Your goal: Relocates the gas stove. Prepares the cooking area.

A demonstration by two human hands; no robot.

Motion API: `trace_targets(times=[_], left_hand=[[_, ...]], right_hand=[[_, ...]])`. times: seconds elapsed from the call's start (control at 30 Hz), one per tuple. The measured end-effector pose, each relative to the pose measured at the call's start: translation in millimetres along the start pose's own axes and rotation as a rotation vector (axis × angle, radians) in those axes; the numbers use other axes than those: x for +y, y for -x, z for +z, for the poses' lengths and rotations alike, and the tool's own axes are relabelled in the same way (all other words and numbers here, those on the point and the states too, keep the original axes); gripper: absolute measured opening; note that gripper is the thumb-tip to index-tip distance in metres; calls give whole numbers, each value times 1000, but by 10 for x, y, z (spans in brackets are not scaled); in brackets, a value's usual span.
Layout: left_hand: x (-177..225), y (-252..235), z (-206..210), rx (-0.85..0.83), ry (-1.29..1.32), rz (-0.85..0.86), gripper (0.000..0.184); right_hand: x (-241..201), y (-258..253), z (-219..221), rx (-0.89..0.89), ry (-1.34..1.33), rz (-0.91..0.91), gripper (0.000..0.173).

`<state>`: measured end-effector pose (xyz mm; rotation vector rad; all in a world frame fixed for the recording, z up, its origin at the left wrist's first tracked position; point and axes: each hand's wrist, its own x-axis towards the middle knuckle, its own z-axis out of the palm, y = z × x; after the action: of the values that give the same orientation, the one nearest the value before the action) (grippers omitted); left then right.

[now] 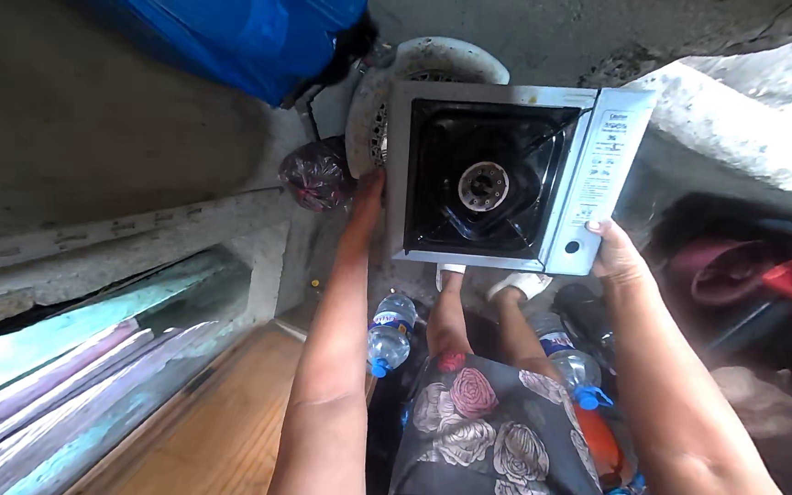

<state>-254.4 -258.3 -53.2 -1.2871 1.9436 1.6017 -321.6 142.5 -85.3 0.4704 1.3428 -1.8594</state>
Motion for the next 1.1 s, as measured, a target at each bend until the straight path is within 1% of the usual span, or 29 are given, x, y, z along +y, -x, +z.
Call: trace_targets(times=[0.07, 0.17, 0.27, 0.3, 0.37, 0.43, 0.57, 0.7, 0.77, 0.83, 0.93, 0.97, 1.03, 1.1], left_hand=[[71, -128, -54, -28, 8, -30, 58], [216, -297, -130, -83, 9, -51, 60], [506, -329, -184, -92, -158, -72, 64], [581, -356, -211, -78, -239, -52, 64], [696, -458, -275, -46, -359, 40, 58], [705, -578, -299, -46, -389, 84, 53], [649, -734, -235, -125, -242, 25, 56], [653, -797, -237, -157, -129, -15, 53], [695, -771, -164, -172, -157, -31, 51], [758, -758, -111, -180, -290, -28, 50], [755, -843, -102, -151, -510, 57, 41], [767, -881, -121, -140, -527, 88, 37], [821, -945, -155, -130, -471, 130, 32], [881, -981, -154, -155, -369, 131, 31]], right_hand=[[17, 16, 101, 19, -20, -7, 79], [69, 52, 258, 72, -56, -8, 80], [175, 46, 320, 137, -99, 14, 81], [205, 41, 325, 152, -108, 21, 81], [267, 18, 322, 156, -112, 24, 80], [296, 7, 324, 145, -102, 29, 80], [249, 15, 358, 181, -79, 47, 79], [198, 45, 332, 186, -85, 53, 74], [195, 63, 327, 170, -88, 57, 75], [215, 67, 317, 153, -90, 51, 78], [226, 101, 319, 149, -101, 48, 81], [226, 104, 318, 149, -104, 49, 81], [240, 92, 308, 147, -100, 47, 81], [262, 72, 301, 163, -98, 48, 74]])
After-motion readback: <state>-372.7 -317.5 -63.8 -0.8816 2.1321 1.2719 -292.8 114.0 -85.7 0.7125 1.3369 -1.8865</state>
